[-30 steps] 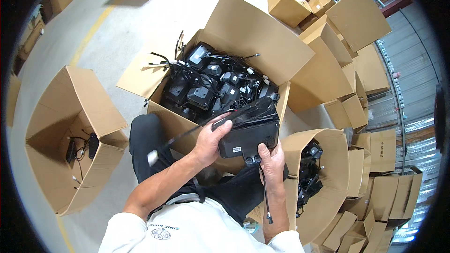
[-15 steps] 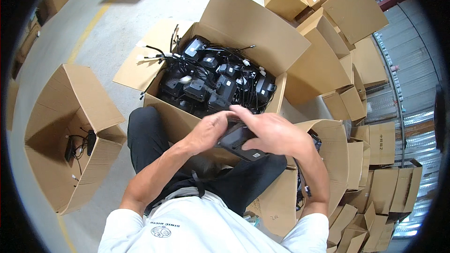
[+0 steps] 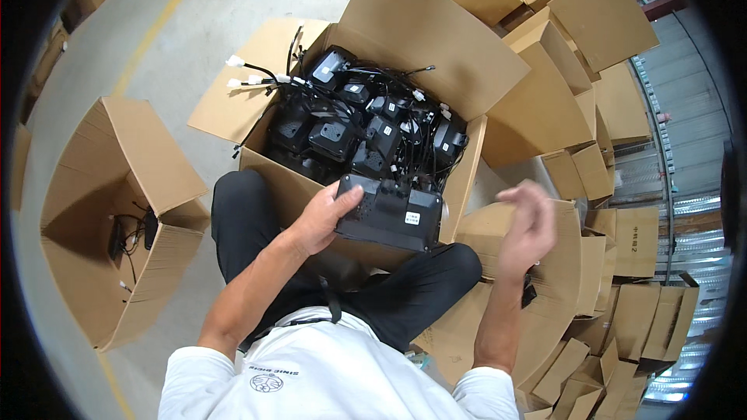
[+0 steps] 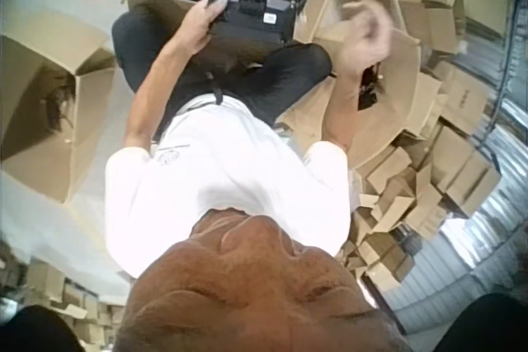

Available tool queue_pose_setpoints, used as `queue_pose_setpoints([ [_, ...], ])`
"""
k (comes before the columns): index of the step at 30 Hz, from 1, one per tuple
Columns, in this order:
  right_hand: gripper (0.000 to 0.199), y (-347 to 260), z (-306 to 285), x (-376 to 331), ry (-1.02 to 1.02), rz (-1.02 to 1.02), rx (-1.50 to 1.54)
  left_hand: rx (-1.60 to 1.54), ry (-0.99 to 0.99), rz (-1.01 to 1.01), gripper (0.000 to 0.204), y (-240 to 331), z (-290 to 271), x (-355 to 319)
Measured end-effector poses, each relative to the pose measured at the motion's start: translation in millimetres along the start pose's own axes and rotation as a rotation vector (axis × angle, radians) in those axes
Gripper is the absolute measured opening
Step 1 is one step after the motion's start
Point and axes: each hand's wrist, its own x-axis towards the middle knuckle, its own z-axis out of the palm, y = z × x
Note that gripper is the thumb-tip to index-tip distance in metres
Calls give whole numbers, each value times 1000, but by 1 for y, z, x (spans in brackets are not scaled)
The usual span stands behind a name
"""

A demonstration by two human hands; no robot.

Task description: The person sorts electronic display units with wiring by hand, transferring them from one cardboard box to another.

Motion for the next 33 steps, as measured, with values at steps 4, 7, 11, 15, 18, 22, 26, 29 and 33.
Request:
queue_pose_setpoints([
  [4, 49, -17, 30, -39, -346, -352, -327, 27, 31, -107, 44, 15, 3, 11],
  [7, 71, 13, 41, -50, -393, -598, -532, 65, -2, -148, 49, 18, 12, 14],
  [11, 65, 20, 39, -47, -312, -425, -224, 62, -111, -217, 62, 38, -4, 10],
  [15, 55, 6, 44, -57, -340, 420, 287, 499, 164, 394, 58, 42, -20, 18],
  [18, 48, 23, 69, -59, -239, 550, 547, 614, -40, 375, 59, 14, -2, 29],
  [22, 63, 66, 84, -78, -164, 582, 389, 151, 107, 20, 52, 6, 8, 37],
  [26, 74, 54, 108, -74, 120, 587, 725, 76, 103, -33, 44, -2, 9, 39],
  [29, 80, 52, 108, -66, 234, 528, 637, 58, 91, -78, 53, 9, 24, 35],
  [33, 80, 45, 103, -59, 248, 538, 784, 143, 122, -165, 62, 25, 36, 37],
])
